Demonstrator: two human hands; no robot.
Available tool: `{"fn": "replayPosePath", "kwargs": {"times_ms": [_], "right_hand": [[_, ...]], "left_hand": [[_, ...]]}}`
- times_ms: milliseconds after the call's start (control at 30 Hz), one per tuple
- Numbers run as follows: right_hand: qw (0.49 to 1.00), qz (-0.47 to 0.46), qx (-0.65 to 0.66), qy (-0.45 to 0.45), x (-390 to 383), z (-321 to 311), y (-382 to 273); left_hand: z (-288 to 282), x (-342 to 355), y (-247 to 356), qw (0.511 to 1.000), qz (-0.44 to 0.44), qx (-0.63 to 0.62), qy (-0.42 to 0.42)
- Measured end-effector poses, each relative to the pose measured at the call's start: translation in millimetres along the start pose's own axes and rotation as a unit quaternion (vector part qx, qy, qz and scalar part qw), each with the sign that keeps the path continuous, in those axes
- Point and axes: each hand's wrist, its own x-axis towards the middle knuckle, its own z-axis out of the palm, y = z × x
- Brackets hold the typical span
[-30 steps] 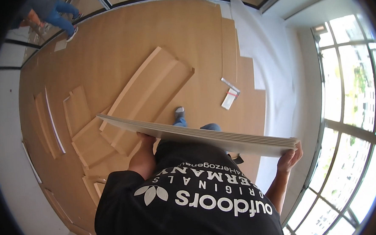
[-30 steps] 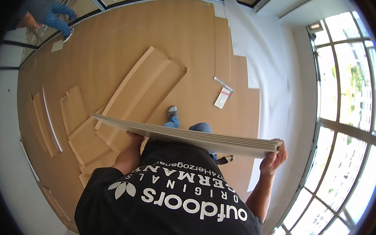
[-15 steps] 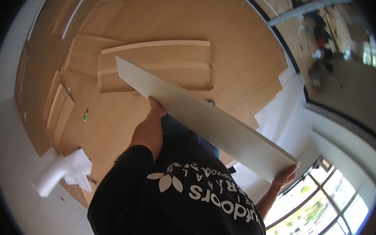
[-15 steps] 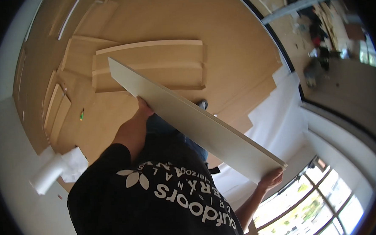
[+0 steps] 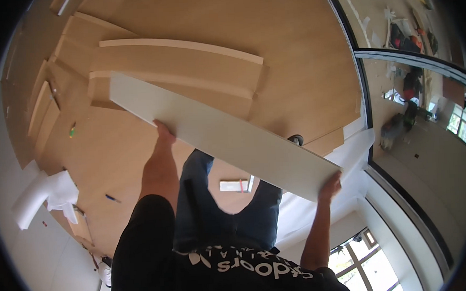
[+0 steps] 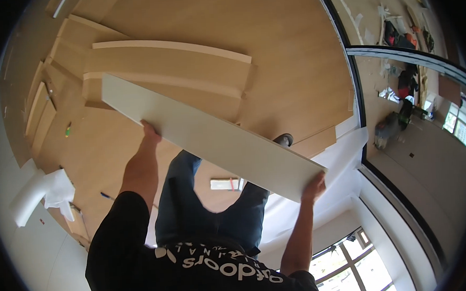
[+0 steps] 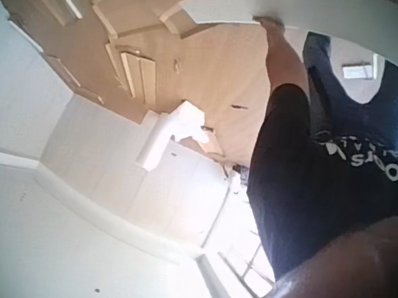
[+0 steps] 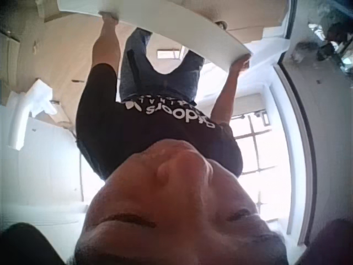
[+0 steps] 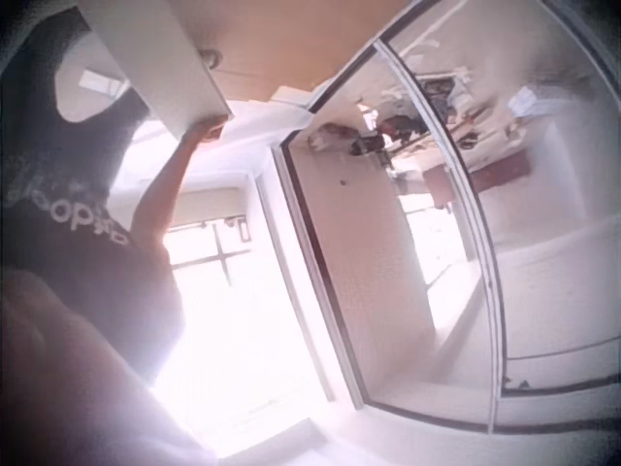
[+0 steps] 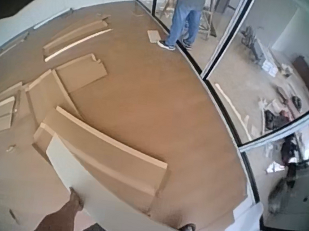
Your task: The person installs laminate floor planks by aligning them with existing boards, using a hammer for fit, cutting protective foam underlayment with a utility knife, and measuring planks with a square and pencil before cutting and placing them.
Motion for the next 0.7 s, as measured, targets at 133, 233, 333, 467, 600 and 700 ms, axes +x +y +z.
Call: {"fn": "replayPosePath", "kwargs": {"times_ms": [133,233,333,467,600,700], "right_hand": [[0.998,0.028,-0.016,-0.047,63.3,141.2,43.1],[0.996,0.033,-0.047,-0.07,126.6,206.5,102.7],[0.986,0.08,-0.064,-0.129,153.6,289.3,127.4],[0.983,0.059,-0.082,-0.155,218.2,370.0,212.6],[0.97,0.131,-0.091,-0.182,307.6,385.9,269.3],[0.945,0.181,-0.09,-0.259,300.1,450.0,280.4]], "left_hand": [[12.8,103.5,-5.3,0.999,0.046,0.006,-0.005],[39.8,171.8,-65.4,0.999,0.005,0.03,0.034],[15.6,230.4,-84.9,0.998,0.027,0.029,0.056],[-12.8,278.1,-113.0,0.993,-0.038,0.113,0.013],[-57.5,200.2,-215.5,0.922,-0.049,0.35,0.16],[-197.9,74.6,-107.4,0.844,0.04,0.521,0.12]]}}
